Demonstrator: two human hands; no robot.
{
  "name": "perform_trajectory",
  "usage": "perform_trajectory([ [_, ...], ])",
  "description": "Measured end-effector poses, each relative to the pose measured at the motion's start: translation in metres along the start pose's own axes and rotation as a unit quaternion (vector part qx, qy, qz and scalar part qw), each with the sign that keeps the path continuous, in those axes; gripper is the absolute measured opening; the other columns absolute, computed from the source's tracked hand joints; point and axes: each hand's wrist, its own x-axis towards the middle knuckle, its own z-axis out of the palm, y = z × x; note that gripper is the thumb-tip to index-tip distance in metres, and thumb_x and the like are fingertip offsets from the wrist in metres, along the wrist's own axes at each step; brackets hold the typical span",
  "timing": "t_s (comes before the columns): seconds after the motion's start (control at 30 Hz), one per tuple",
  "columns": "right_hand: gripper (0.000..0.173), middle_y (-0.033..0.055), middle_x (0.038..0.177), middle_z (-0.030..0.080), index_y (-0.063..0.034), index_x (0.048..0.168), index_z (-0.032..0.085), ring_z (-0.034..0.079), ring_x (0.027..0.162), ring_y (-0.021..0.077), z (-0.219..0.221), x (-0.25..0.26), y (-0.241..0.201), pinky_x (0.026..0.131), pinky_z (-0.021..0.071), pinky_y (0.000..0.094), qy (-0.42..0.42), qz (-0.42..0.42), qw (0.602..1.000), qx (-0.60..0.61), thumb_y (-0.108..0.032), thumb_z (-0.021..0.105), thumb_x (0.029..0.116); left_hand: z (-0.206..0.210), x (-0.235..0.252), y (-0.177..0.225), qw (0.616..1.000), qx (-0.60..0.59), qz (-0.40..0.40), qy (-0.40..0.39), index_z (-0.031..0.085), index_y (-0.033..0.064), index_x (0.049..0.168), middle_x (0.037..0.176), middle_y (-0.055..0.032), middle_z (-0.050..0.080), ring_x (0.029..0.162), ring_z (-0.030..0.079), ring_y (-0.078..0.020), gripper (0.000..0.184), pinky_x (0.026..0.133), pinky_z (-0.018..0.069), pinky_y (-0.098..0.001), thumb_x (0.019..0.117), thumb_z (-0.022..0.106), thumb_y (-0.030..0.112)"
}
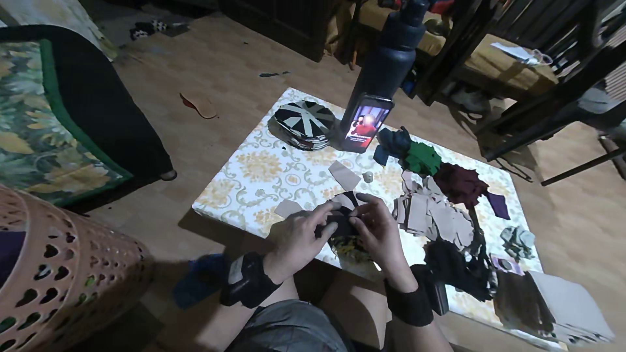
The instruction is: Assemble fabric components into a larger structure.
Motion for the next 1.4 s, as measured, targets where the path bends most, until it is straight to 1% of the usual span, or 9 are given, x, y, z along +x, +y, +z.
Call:
perform_trajectory([
  [0.1, 0.035, 0.0079, 0.098, 0.071, 0.0016, 0.128, 0.06, 0.067, 0.077, 0.0112, 0.002, 0.002, 0.007, 0.074, 0.0582, 0.0285, -0.048, 0.028, 0.997, -0.058, -0.006, 0.067, 0.0947, 0.005, -0.004, 0.001, 0.997, 0.076, 0.004, -0.024, 0.063, 0.0098, 0.138, 0.082, -0.009, 0.072, 0.072, 0.069, -0.0267, 0.043, 0.067, 0.0562, -0.0468, 0.0996, 0.061, 0.029],
  [0.2, 0.034, 0.0078, 0.096, 0.072, 0.0002, 0.128, 0.062, 0.068, 0.077, 0.0124, 0.003, 0.004, 0.011, 0.075, 0.0578, 0.0299, -0.071, 0.038, 0.994, -0.074, -0.006, 0.066, 0.0946, 0.007, -0.003, -0.006, 0.993, 0.109, 0.036, 0.029, 0.065, 0.0078, 0.135, 0.08, -0.0094, 0.071, 0.069, 0.069, -0.0266, 0.039, 0.065, 0.0578, -0.0457, 0.0994, 0.061, 0.024],
  [0.33, 0.032, 0.0075, 0.098, 0.072, 0.0002, 0.127, 0.062, 0.068, 0.077, 0.0101, 0.003, 0.006, 0.011, 0.076, 0.0579, 0.0279, -0.072, 0.044, 0.994, -0.068, -0.007, 0.065, 0.0958, 0.001, 0.001, -0.017, 0.99, 0.09, 0.032, 0.104, 0.069, 0.0103, 0.126, 0.098, -0.0088, 0.07, 0.077, 0.068, -0.0199, 0.029, 0.068, 0.0575, -0.0379, 0.102, 0.056, 0.019],
  [0.43, 0.033, 0.009, 0.102, 0.072, 0.0008, 0.128, 0.062, 0.068, 0.08, 0.0092, 0.002, 0.007, 0.007, 0.077, 0.0571, 0.0263, -0.078, 0.055, 0.993, -0.064, -0.008, 0.064, 0.0967, -0.003, -0.002, -0.021, 0.993, 0.046, 0.041, 0.103, 0.077, 0.0127, 0.111, 0.108, -0.0086, 0.068, 0.079, 0.067, -0.0136, 0.021, 0.068, 0.0574, -0.029, 0.0981, 0.064, 0.022],
  [0.67, 0.034, 0.0076, 0.097, 0.072, -0.0011, 0.129, 0.062, 0.069, 0.079, 0.013, 0.005, 0.007, 0.01, 0.076, 0.0585, 0.0307, -0.07, 0.032, 0.994, -0.076, -0.004, 0.065, 0.095, 0.003, -0.01, -0.029, 0.991, 0.113, 0.071, 0.016, 0.081, 0.0225, 0.105, 0.116, -0.0103, 0.07, 0.098, 0.068, -0.027, 0.026, 0.084, 0.0559, -0.0471, 0.0941, 0.068, 0.042],
  [0.9, 0.033, 0.0111, 0.102, 0.071, -0.004, 0.127, 0.066, 0.07, 0.084, 0.0236, 0.01, -0.003, 0.006, 0.076, 0.0592, 0.0436, -0.017, 0.015, 0.979, -0.2, -0.005, 0.065, 0.0941, 0.003, -0.009, -0.03, 0.988, 0.13, 0.076, 0.016, 0.081, 0.0204, 0.101, 0.112, -0.0083, 0.071, 0.095, 0.068, -0.0256, 0.028, 0.081, 0.0562, -0.0442, 0.0927, 0.069, 0.044],
  [1.1, 0.023, 0.0132, 0.1, 0.071, -0.0056, 0.117, 0.072, 0.071, 0.082, 0.0265, 0.01, -0.012, 0.011, 0.068, 0.0596, 0.0442, 0.057, -0.043, 0.961, -0.266, -0.005, 0.06, 0.0973, 0.003, -0.009, -0.03, 0.988, 0.134, 0.08, 0.021, 0.081, 0.0219, 0.102, 0.109, -0.0078, 0.071, 0.093, 0.068, -0.0255, 0.026, 0.081, 0.0559, -0.0443, 0.0923, 0.069, 0.042],
  [1.27, 0.022, 0.0127, 0.1, 0.071, -0.0072, 0.114, 0.073, 0.072, 0.09, 0.0282, 0.008, -0.017, 0.008, 0.074, 0.0594, 0.0463, -0.006, -0.026, 0.963, -0.267, -0.006, 0.056, 0.0994, 0.001, -0.008, -0.029, 0.991, 0.117, 0.071, 0.008, 0.081, 0.0193, 0.101, 0.111, -0.0101, 0.071, 0.095, 0.068, -0.0274, 0.028, 0.082, 0.0562, -0.0469, 0.0925, 0.069, 0.043],
  [1.4, 0.023, 0.0125, 0.102, 0.071, -0.0059, 0.117, 0.072, 0.071, 0.089, 0.0276, 0.006, -0.012, 0.003, 0.073, 0.0589, 0.045, 0.03, -0.064, 0.962, -0.263, -0.015, 0.059, 0.0998, -0.01, -0.007, -0.03, 0.998, 0.023, 0.034, 0.054, 0.078, 0.0178, 0.118, 0.126, -0.0129, 0.065, 0.096, 0.066, -0.0207, 0.035, 0.079, 0.0555, -0.0387, 0.097, 0.065, 0.041],
])
